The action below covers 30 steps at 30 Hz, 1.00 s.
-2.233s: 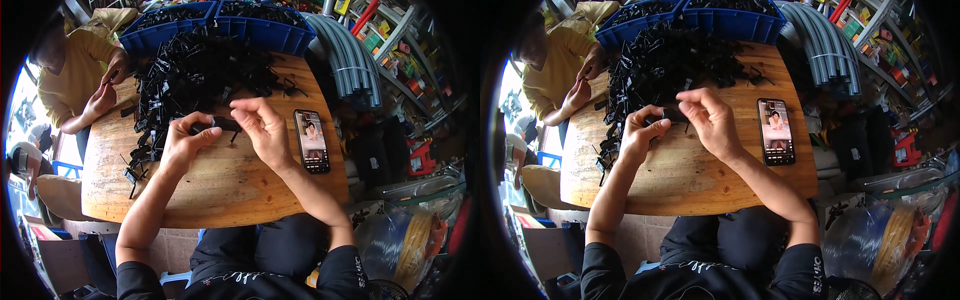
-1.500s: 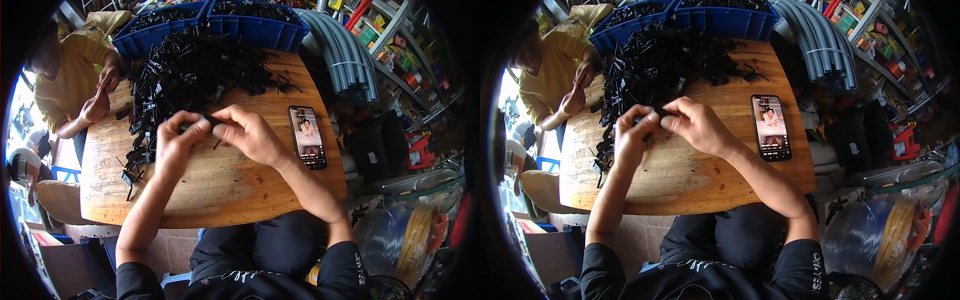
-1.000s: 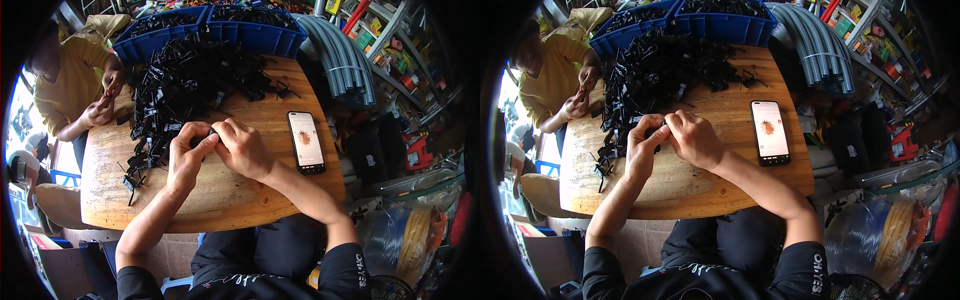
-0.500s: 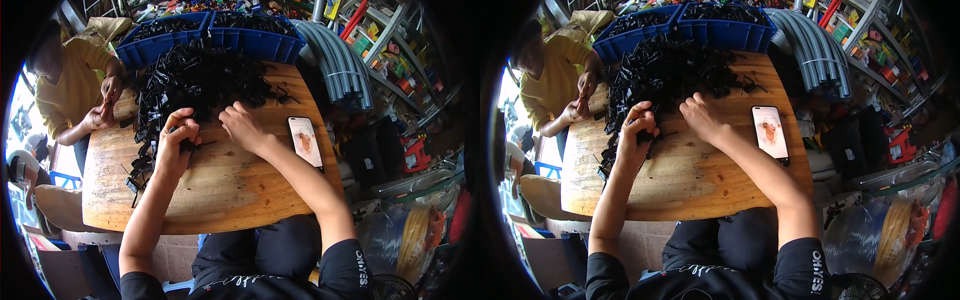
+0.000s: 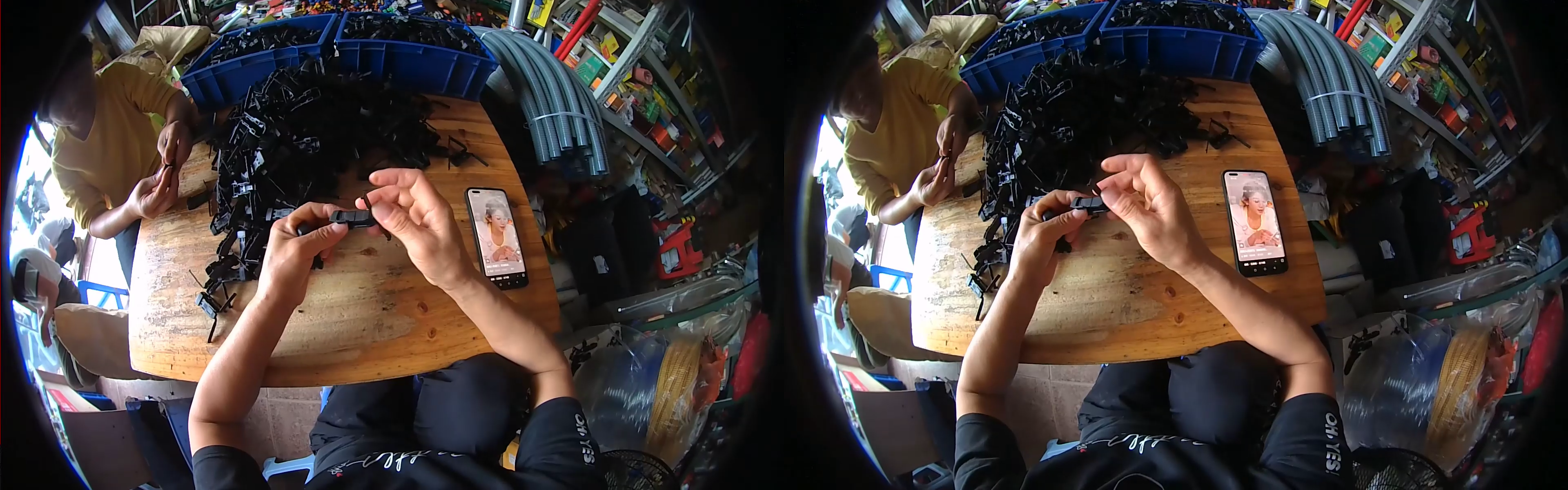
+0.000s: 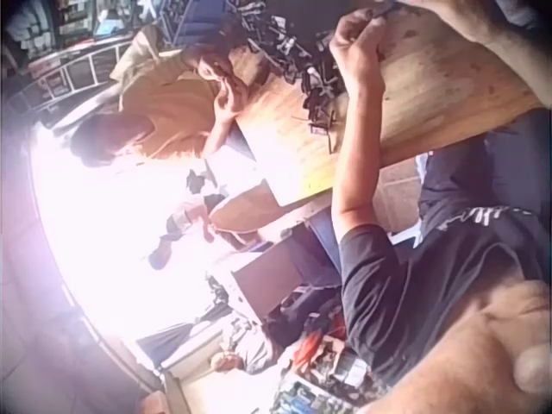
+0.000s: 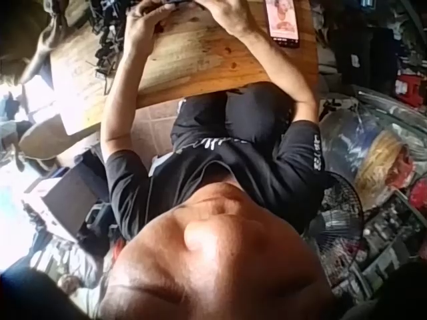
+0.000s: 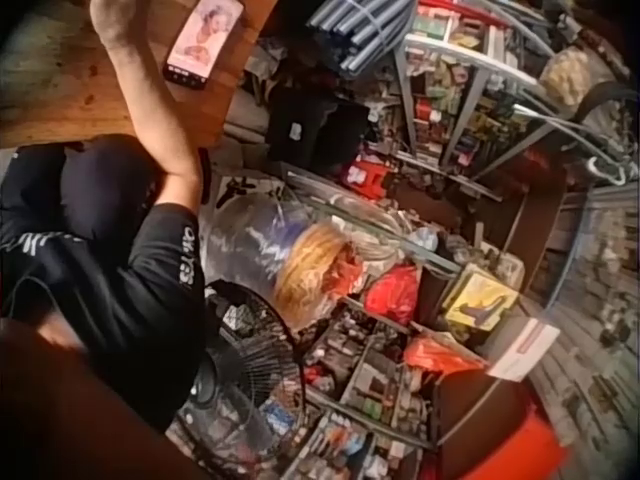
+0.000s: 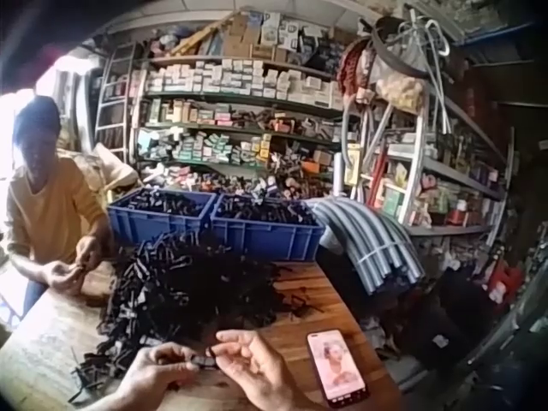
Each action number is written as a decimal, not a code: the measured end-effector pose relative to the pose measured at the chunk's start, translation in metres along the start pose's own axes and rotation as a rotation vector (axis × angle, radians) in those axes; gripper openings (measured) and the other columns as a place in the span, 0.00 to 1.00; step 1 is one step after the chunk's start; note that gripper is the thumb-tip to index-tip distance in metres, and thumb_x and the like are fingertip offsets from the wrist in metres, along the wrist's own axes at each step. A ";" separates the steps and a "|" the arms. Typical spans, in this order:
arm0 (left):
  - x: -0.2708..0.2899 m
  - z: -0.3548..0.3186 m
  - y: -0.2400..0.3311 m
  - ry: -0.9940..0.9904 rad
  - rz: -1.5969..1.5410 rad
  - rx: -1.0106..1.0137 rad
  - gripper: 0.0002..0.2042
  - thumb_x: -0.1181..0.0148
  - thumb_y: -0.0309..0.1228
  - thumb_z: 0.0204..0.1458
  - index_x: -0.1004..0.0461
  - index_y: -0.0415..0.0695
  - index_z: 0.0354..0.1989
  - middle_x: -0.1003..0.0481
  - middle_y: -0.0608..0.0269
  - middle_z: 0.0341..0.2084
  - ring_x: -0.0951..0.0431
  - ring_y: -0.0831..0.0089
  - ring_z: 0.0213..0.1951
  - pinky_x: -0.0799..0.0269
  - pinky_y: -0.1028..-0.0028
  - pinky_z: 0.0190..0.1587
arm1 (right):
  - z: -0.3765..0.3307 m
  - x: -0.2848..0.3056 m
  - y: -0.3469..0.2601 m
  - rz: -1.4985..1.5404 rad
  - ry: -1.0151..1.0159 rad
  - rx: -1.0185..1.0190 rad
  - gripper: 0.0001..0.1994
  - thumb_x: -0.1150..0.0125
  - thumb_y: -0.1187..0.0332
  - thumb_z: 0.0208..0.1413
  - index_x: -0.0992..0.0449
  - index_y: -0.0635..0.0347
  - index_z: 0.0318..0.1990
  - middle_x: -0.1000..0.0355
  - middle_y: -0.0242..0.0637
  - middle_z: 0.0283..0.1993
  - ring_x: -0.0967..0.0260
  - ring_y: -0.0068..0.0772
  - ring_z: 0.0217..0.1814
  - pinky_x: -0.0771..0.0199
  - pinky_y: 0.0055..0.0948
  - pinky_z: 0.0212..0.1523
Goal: Assembling small black plastic components by snapping pieces together on a workbench.
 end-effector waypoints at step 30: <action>-0.012 -0.005 -0.006 0.032 -0.084 0.077 0.08 0.38 0.31 0.47 0.27 0.39 0.32 0.33 0.73 0.16 0.37 0.86 0.17 0.45 0.83 0.20 | -0.002 0.003 0.014 -0.124 0.134 0.004 0.18 0.45 0.75 0.55 0.37 0.63 0.53 0.31 0.34 0.39 0.34 0.17 0.40 0.29 0.19 0.42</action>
Point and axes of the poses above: each hand's wrist, its own z-axis towards the middle knuckle, its own x-axis out of the back of the hand, y = z × x, the point moved 2 cm from there along z, towards the middle knuckle
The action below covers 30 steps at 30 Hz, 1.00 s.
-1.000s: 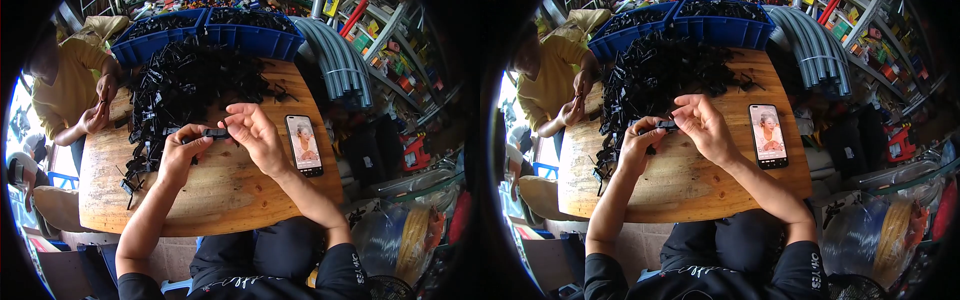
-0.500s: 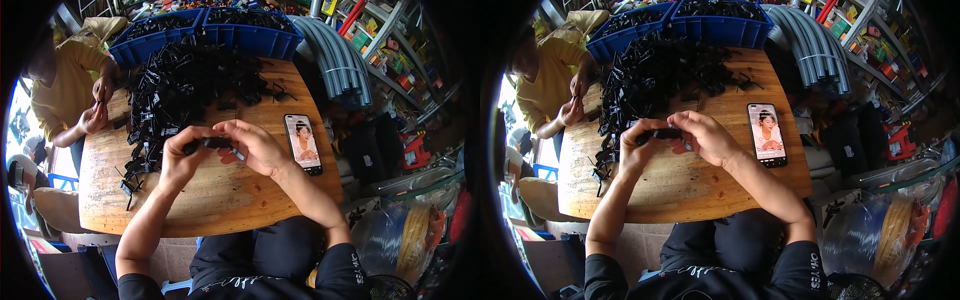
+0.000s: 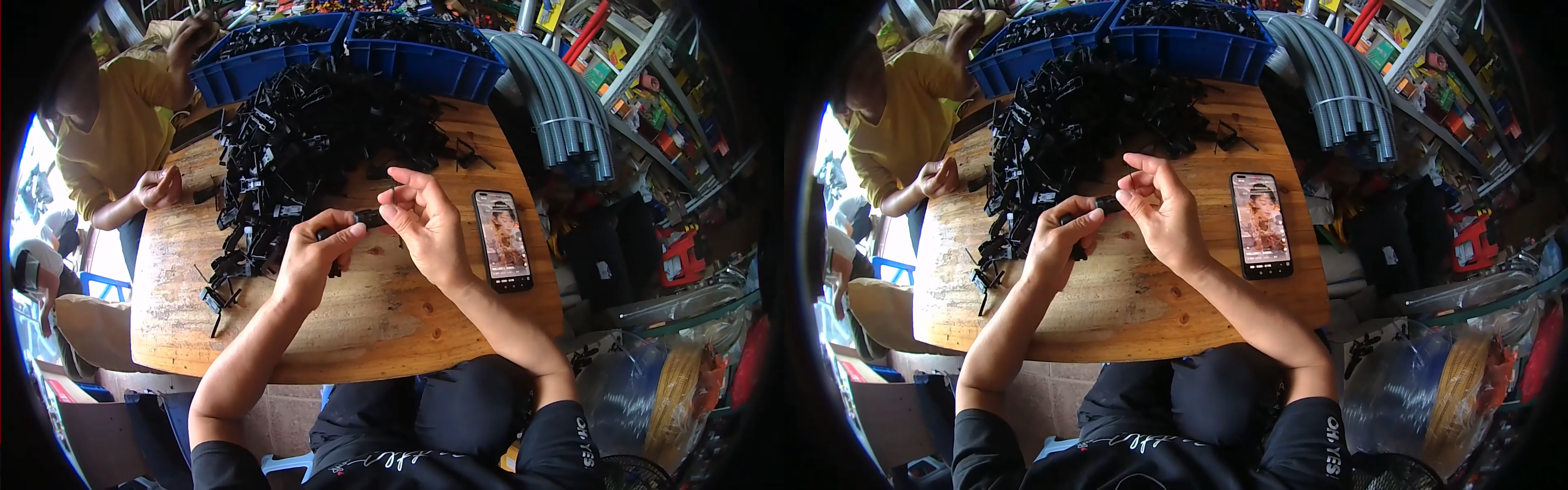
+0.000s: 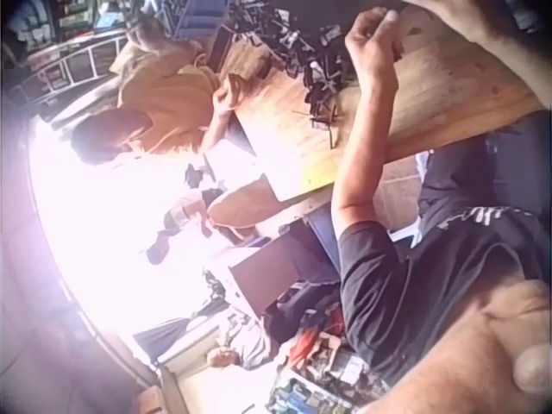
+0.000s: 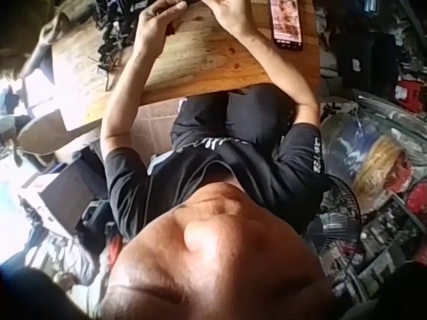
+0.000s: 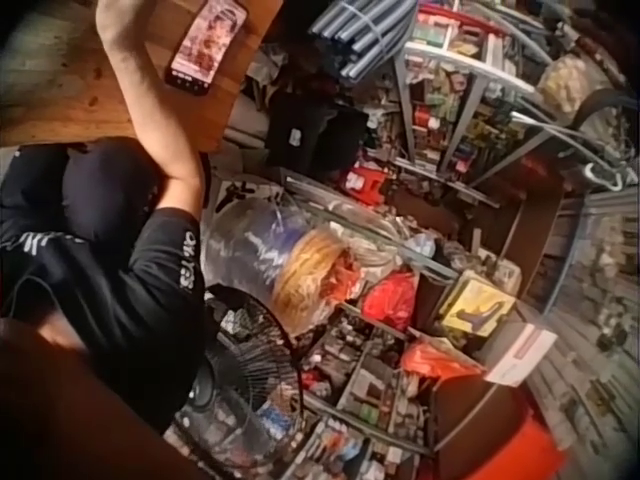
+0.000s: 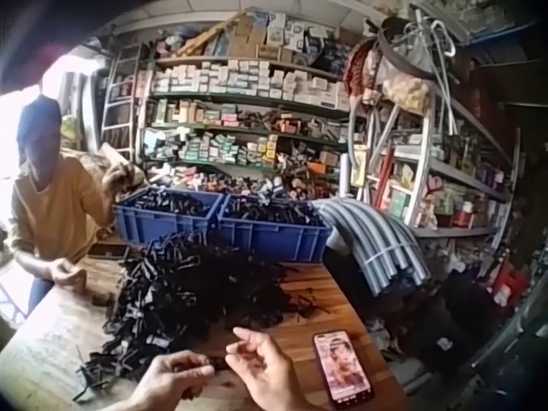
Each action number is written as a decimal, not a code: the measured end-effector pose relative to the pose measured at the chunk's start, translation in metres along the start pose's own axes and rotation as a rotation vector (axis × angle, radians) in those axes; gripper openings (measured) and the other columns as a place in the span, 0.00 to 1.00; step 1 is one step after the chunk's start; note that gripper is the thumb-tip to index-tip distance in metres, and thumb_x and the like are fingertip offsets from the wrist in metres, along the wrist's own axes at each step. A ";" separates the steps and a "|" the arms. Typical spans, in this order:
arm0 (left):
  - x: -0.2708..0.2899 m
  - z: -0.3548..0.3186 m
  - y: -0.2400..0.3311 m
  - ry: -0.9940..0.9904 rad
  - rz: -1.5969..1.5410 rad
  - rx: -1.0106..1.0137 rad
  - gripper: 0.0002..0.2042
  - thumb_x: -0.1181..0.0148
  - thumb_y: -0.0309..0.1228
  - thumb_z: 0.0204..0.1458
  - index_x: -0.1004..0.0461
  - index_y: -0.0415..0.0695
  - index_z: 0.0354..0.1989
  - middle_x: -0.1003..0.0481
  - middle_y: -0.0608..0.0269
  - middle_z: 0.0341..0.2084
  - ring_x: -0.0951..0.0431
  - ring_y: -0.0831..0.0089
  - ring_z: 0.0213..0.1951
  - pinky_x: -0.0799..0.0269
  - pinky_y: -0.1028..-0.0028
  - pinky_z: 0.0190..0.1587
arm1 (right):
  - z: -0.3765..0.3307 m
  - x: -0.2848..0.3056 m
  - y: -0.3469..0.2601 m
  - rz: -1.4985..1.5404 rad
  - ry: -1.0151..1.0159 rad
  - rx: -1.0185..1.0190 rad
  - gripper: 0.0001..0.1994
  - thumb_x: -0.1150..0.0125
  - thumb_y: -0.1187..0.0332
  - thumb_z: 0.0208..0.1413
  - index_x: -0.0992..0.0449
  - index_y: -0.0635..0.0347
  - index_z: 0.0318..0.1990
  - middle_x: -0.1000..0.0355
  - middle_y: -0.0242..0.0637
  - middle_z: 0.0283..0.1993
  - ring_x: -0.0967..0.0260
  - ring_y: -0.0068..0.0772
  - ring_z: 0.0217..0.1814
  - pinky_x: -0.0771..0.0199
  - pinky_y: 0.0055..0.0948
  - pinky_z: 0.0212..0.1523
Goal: Assembling small black plastic components by snapping pieces together on a workbench.
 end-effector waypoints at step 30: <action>0.006 0.000 0.000 0.012 -0.078 -0.019 0.07 0.40 0.30 0.49 0.26 0.39 0.31 0.31 0.70 0.17 0.38 0.85 0.17 0.45 0.83 0.19 | -0.009 -0.011 -0.023 -0.831 -0.268 0.589 0.24 0.34 0.75 0.39 0.32 0.69 0.47 0.32 0.45 0.37 0.32 0.43 0.37 0.29 0.33 0.40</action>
Point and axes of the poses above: each hand's wrist, its own z-axis towards the middle knuckle, its own x-axis out of the back of the hand, y = z × x, the point moved 2 cm from there along z, towards the middle knuckle
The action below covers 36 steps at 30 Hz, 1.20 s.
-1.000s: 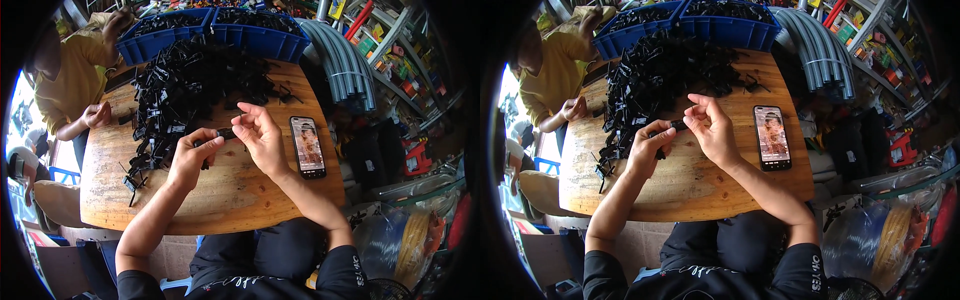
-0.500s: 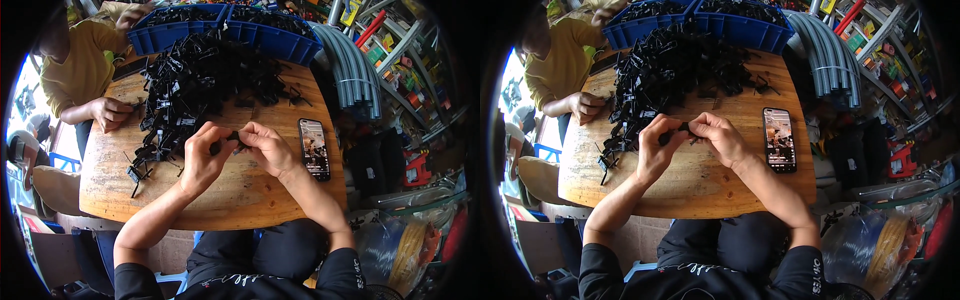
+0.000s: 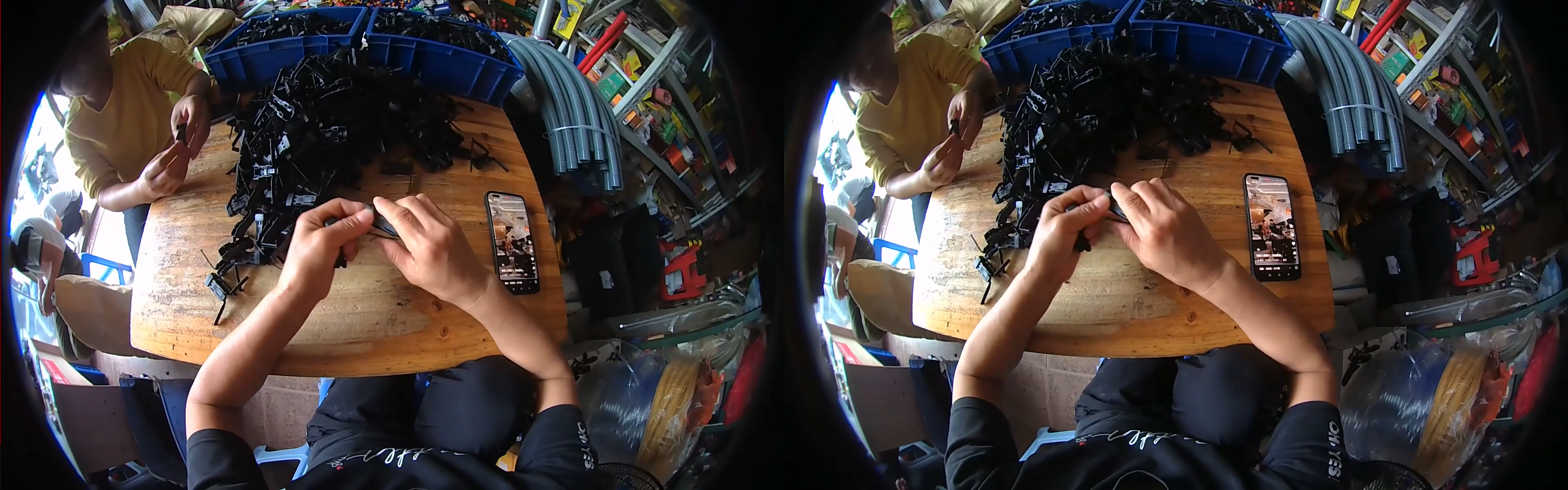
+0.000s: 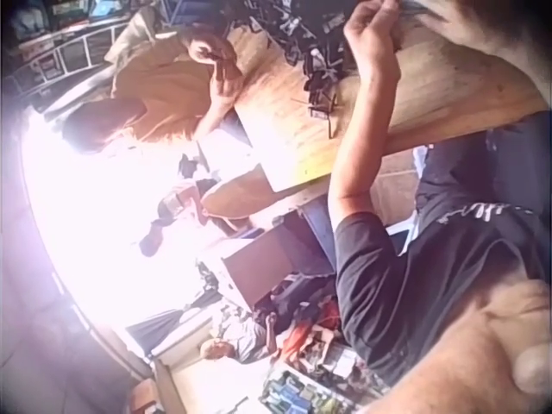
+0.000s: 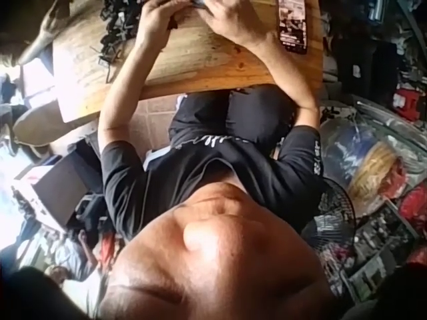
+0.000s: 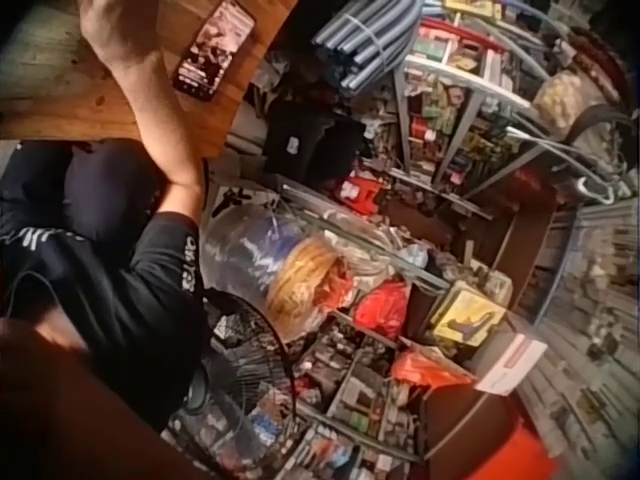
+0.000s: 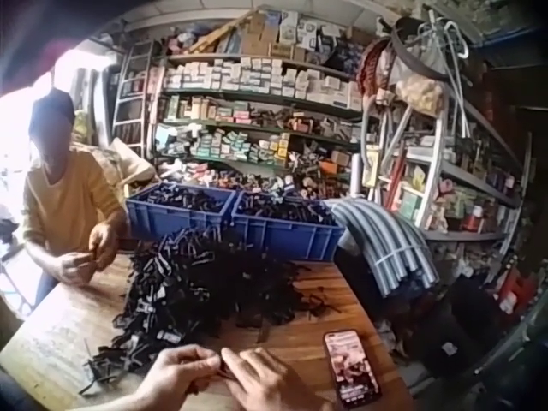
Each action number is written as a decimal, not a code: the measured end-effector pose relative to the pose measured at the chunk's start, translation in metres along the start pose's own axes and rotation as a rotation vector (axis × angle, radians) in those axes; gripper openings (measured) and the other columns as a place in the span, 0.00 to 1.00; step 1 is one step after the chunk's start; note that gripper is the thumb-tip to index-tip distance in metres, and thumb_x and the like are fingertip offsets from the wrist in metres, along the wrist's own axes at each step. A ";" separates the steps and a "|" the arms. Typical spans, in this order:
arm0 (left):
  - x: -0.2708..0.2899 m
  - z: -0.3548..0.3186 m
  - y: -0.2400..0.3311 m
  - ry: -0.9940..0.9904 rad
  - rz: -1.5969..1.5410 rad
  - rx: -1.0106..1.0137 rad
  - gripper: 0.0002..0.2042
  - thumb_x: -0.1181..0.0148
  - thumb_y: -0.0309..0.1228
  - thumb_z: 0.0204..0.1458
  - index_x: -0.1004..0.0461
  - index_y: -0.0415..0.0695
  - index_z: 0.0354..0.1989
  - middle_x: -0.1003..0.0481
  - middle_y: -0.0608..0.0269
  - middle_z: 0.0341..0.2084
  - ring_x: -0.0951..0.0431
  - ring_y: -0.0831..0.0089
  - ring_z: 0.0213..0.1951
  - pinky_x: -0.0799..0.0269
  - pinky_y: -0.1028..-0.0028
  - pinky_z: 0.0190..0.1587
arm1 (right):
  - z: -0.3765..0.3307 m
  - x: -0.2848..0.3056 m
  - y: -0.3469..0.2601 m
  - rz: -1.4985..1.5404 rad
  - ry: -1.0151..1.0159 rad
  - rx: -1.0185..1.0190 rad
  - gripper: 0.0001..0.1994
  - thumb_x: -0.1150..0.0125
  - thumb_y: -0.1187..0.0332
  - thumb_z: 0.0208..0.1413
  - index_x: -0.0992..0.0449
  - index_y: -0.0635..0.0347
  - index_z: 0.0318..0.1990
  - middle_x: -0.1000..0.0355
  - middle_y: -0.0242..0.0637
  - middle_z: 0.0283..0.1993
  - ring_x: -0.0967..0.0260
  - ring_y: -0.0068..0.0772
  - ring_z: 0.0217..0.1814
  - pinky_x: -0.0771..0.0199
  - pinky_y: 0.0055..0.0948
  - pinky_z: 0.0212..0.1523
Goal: Assembling small black plastic components by snapping pieces together on a workbench.
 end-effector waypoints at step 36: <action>0.005 0.010 0.026 -0.014 -0.009 0.050 0.08 0.44 0.27 0.50 0.28 0.38 0.37 0.28 0.64 0.24 0.30 0.78 0.22 0.35 0.81 0.26 | 0.003 -0.007 0.046 1.711 0.010 -0.698 0.12 0.47 0.73 0.56 0.31 0.59 0.48 0.33 0.31 0.32 0.36 0.21 0.35 0.34 0.22 0.39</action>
Point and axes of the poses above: each hand's wrist, its own z-axis towards the middle knuckle, its own x-axis out of the back of the hand, y = z × x, the point moved 2 cm from there along z, towards the middle knuckle
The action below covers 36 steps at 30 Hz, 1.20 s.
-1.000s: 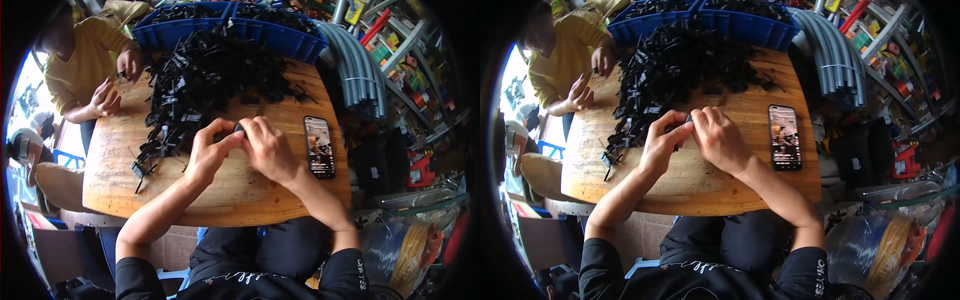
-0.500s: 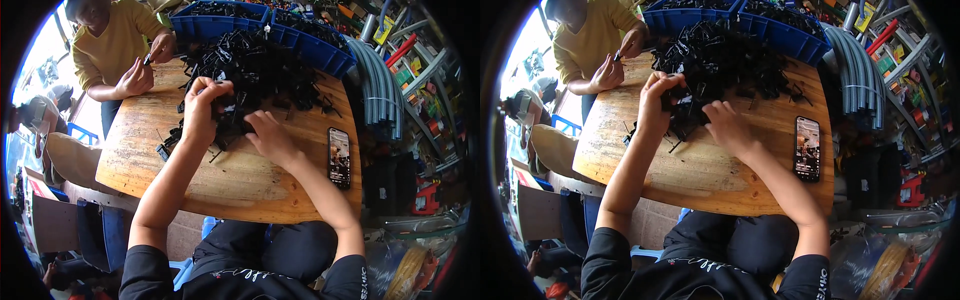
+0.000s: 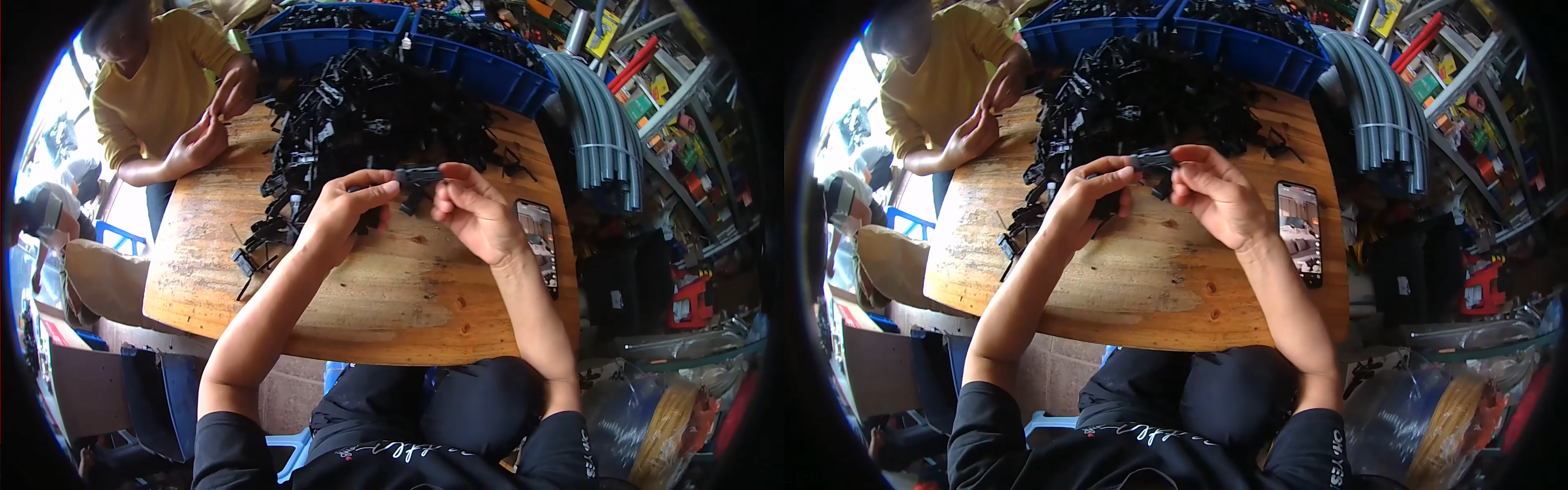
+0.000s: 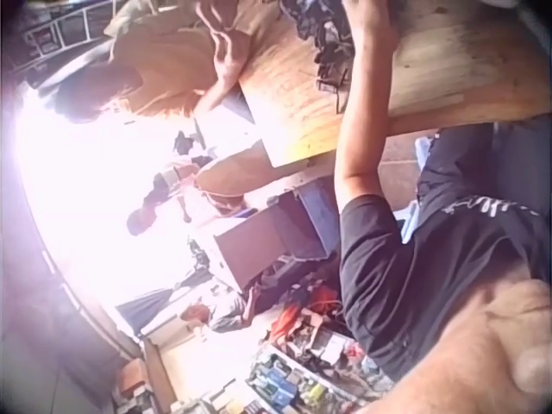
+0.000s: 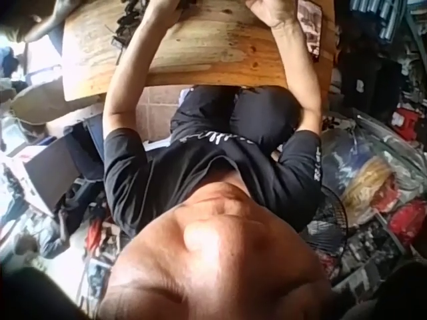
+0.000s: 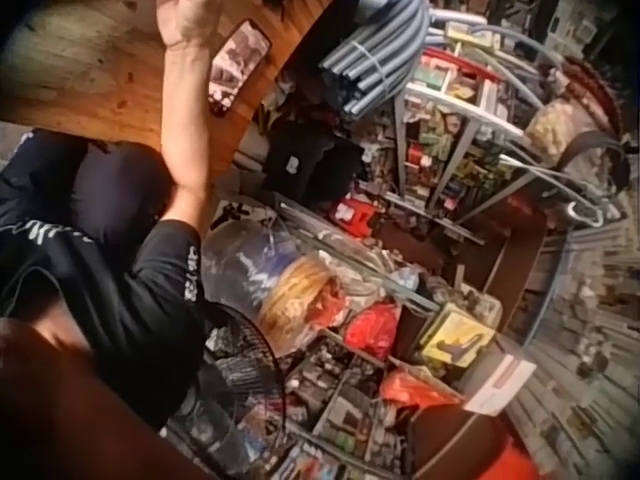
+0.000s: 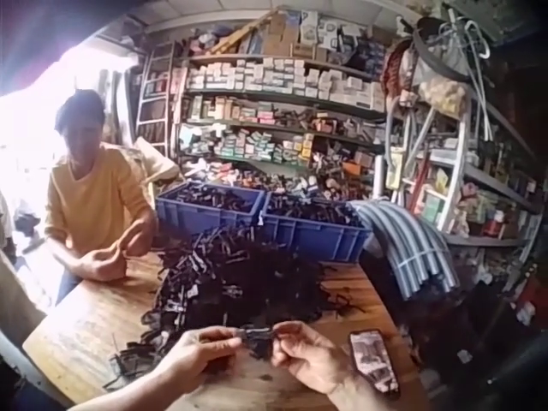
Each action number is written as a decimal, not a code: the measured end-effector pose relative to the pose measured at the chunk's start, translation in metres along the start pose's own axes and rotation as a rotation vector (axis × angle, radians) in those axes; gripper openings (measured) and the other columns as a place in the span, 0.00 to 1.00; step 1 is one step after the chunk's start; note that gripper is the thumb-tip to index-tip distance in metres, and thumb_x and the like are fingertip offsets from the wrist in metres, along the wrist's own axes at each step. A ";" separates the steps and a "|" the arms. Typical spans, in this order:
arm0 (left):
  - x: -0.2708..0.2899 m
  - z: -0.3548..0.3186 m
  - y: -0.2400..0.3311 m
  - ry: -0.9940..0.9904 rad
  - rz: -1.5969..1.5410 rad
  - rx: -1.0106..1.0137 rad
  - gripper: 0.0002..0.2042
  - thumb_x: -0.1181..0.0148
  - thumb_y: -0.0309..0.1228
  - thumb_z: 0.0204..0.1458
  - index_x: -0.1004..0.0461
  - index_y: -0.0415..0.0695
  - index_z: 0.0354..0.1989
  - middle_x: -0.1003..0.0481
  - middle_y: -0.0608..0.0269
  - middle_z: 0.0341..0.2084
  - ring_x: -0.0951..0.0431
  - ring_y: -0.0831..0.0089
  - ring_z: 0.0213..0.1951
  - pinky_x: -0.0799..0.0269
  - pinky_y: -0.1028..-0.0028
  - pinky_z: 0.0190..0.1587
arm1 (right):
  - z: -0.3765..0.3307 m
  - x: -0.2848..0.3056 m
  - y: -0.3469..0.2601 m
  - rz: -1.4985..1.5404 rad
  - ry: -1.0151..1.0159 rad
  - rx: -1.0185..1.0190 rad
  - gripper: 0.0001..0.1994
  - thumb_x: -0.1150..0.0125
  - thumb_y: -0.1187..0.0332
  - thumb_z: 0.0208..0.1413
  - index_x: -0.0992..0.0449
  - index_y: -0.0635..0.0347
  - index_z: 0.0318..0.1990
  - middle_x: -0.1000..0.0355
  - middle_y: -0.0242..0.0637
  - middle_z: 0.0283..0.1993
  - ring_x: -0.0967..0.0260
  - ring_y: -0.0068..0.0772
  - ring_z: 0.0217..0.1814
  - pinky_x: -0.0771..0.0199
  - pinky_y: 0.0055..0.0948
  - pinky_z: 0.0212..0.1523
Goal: Assembling small black plastic components by snapping pieces together on a workbench.
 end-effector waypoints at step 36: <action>0.006 -0.009 0.001 0.152 0.008 -0.127 0.07 0.38 0.27 0.46 0.26 0.37 0.30 0.28 0.66 0.21 0.33 0.80 0.22 0.39 0.81 0.26 | -0.007 -0.038 -0.006 -1.103 -0.085 0.342 0.22 0.35 0.67 0.47 0.32 0.63 0.49 0.31 0.39 0.46 0.32 0.31 0.46 0.31 0.29 0.46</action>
Point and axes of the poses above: each hand's wrist, its own z-axis towards the middle knuckle, its own x-axis out of the back of the hand, y = z × x, the point moved 2 cm from there along z, towards the middle knuckle
